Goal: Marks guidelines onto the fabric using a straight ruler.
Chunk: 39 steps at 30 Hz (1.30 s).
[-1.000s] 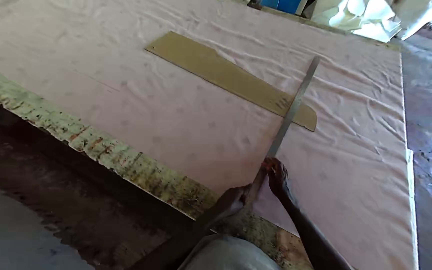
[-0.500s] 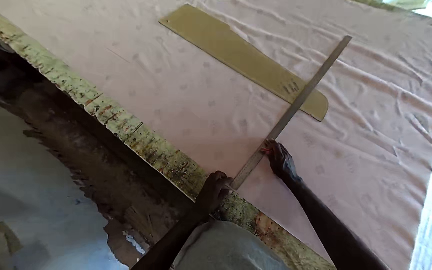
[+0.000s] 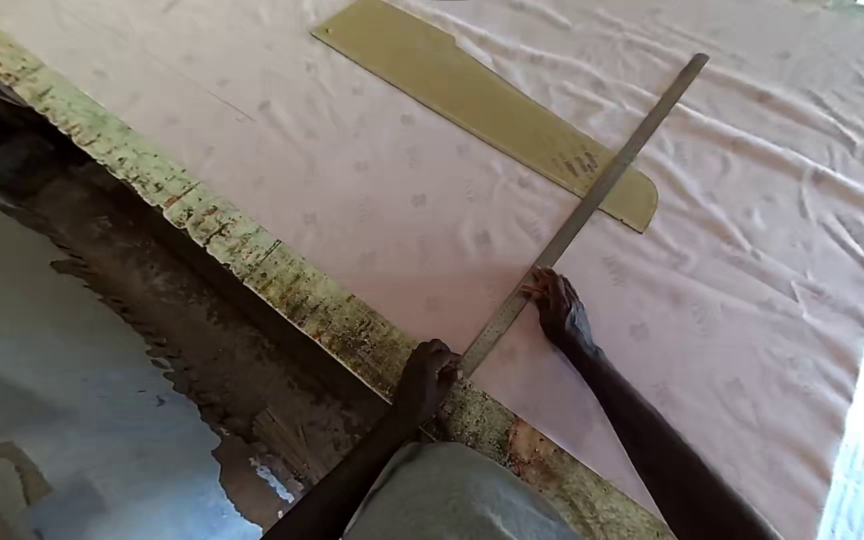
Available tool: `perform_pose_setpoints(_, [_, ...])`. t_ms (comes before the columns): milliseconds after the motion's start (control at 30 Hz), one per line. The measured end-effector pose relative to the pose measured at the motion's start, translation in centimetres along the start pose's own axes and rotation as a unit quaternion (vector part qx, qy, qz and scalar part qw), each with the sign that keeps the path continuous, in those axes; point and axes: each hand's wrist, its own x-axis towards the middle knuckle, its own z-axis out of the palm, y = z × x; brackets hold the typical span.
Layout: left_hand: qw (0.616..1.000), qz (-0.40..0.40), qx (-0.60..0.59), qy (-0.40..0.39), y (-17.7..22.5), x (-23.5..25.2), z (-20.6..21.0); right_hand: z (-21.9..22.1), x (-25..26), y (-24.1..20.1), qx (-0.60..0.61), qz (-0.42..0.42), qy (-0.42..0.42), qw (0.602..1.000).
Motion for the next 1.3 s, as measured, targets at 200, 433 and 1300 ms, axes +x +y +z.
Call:
perform_pose_setpoints(200, [1.000, 0.002, 0.007, -0.008, -0.2, 0.1, 0.1, 0.0, -0.2, -0.1, -0.007, 0.022, -0.010, 1.000])
perform_pose_setpoints(433, [1.000, -0.002, 0.006, -0.005, -1.0, -0.1, 0.7, 0.2, -0.2, 0.4, 0.025, 0.026, 0.005, 0.999])
perform_pose_setpoints(1300, [0.997, -0.048, 0.039, -0.050, -0.9, 0.2, 1.0, -3.0, -2.6, 1.0, 0.146, 0.100, 0.053, 0.983])
